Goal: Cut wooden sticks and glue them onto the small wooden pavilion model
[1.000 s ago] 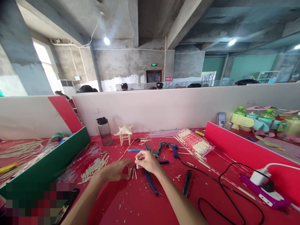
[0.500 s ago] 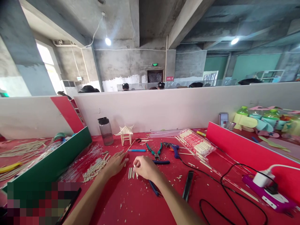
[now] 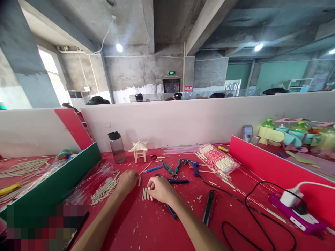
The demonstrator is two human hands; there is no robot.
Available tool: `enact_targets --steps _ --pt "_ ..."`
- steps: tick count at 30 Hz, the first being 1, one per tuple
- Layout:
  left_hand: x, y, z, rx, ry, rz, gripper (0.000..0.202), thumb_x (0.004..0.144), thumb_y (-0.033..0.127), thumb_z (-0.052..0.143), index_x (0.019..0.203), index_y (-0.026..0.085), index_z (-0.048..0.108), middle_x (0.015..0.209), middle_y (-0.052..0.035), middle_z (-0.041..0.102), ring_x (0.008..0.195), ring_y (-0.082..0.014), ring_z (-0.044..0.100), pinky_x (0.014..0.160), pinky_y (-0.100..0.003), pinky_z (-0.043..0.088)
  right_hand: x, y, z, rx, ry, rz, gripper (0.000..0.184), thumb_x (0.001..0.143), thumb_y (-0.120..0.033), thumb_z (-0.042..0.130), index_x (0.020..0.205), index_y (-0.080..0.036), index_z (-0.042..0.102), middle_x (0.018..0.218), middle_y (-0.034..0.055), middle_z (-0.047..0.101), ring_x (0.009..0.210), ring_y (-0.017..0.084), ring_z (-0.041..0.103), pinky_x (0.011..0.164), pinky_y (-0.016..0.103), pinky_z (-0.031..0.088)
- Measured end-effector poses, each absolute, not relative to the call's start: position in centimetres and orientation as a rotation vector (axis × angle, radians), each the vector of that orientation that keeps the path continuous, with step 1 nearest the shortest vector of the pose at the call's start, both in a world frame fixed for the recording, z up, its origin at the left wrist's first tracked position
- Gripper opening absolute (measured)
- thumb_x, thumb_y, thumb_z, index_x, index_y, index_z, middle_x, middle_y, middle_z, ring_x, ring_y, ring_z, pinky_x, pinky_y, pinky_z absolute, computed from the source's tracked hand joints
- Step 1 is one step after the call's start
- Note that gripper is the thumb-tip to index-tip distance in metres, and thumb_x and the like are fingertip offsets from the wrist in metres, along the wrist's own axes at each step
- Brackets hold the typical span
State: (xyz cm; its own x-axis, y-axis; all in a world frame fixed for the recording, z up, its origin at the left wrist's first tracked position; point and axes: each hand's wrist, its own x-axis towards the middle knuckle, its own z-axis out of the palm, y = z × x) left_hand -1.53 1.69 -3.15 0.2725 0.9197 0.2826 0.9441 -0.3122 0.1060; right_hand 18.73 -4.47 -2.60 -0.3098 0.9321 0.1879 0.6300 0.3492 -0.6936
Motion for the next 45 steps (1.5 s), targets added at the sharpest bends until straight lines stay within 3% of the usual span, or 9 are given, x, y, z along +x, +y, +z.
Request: enact_targets --steps 9,12,16,21,24,29,35,40,45 --pt "-1.3 1.6 -3.4 -2.405 -1.826 -0.486 0.020 0.090 0.018 0.052 0.108 0.017 0.060 0.103 -0.0111 0.073 0.098 -0.0242 0.066 0.082 -0.030 0.042 18.4 -4.6 -2.8 -1.370 -2.048 0.734 0.017 0.071 -0.022 0.068 0.087 -0.019 0.070 0.080 0.0027 0.074 0.069 0.015 0.068 0.058 0.019 0.043" --pt "-1.4 1.8 -3.6 -2.445 -1.764 -0.548 0.022 0.091 0.020 0.052 0.110 0.020 0.063 0.108 -0.0096 0.073 0.100 -0.0233 0.066 0.085 -0.030 0.042 18.4 -4.6 -2.7 -1.372 -2.050 0.741 0.016 0.071 -0.021 0.068 0.087 -0.019 0.070 0.079 0.0024 0.074 0.069 0.015 0.068 0.058 0.019 0.043" --pt "-1.5 2.0 -3.6 -2.487 -1.756 -0.514 0.021 0.089 0.019 0.053 0.100 0.021 0.071 0.101 -0.0078 0.075 0.099 -0.0246 0.066 0.086 -0.030 0.043 18.3 -4.5 -2.9 -1.363 -2.063 0.738 0.017 0.071 -0.022 0.069 0.087 -0.019 0.070 0.078 0.0022 0.074 0.069 0.014 0.068 0.057 0.019 0.043" --pt "-1.3 1.8 -3.4 -2.511 -1.738 -0.506 0.029 0.090 0.020 0.050 0.109 0.023 0.073 0.108 -0.0092 0.074 0.104 -0.0260 0.064 0.091 -0.033 0.042 18.3 -4.5 -3.2 -1.347 -2.066 0.759 0.017 0.071 -0.021 0.069 0.087 -0.018 0.069 0.076 0.0023 0.073 0.067 0.015 0.068 0.057 0.019 0.043" --pt "-1.2 1.7 -3.3 -2.538 -1.717 -0.501 0.027 0.090 0.020 0.051 0.102 0.023 0.075 0.107 -0.0097 0.075 0.104 -0.0267 0.064 0.092 -0.034 0.042 18.4 -4.4 -3.1 -1.320 -2.034 0.785 0.015 0.073 -0.020 0.068 0.088 -0.018 0.068 0.078 0.0027 0.072 0.065 0.014 0.068 0.056 0.019 0.044" --pt "-1.0 1.7 -3.2 -2.460 -1.863 -0.486 0.020 0.088 0.018 0.052 0.094 0.020 0.071 0.099 -0.0111 0.075 0.099 -0.0258 0.066 0.084 -0.031 0.043 18.7 -4.1 -3.0 -1.218 -1.860 1.020 0.016 0.078 -0.023 0.064 0.092 -0.017 0.065 0.084 0.0032 0.067 0.055 0.012 0.064 0.049 0.019 0.047" --pt "-0.9 1.9 -3.4 -2.375 -2.011 -0.475 0.019 0.089 0.014 0.046 0.105 0.016 0.056 0.096 -0.0113 0.072 0.092 -0.0241 0.068 0.073 -0.029 0.041 18.9 -3.6 -2.8 -1.041 -1.576 1.209 0.030 0.073 -0.034 0.072 0.096 -0.018 0.063 0.083 0.0012 0.063 0.066 0.016 0.065 0.056 0.028 0.057" --pt "-1.5 2.1 -2.7 -2.362 -2.015 -0.780 0.017 0.090 0.016 0.044 0.105 0.017 0.053 0.098 -0.0104 0.070 0.092 -0.0224 0.066 0.075 -0.030 0.043 19.1 -3.4 -2.2 -0.983 -1.362 1.304 0.039 0.065 -0.044 0.080 0.087 -0.017 0.064 0.082 0.0031 0.069 0.076 0.019 0.068 0.070 0.034 0.060" --pt "-0.9 1.4 -0.8 -2.631 -1.863 -1.523 0.023 0.086 0.021 0.049 0.109 0.019 0.054 0.092 -0.0047 0.066 0.080 -0.0176 0.066 0.074 -0.029 0.049 19.4 -3.3 -2.0 -0.908 -1.169 1.373 0.043 0.057 -0.044 0.086 0.083 -0.017 0.065 0.078 -0.0004 0.066 0.070 0.015 0.065 0.074 0.034 0.059"
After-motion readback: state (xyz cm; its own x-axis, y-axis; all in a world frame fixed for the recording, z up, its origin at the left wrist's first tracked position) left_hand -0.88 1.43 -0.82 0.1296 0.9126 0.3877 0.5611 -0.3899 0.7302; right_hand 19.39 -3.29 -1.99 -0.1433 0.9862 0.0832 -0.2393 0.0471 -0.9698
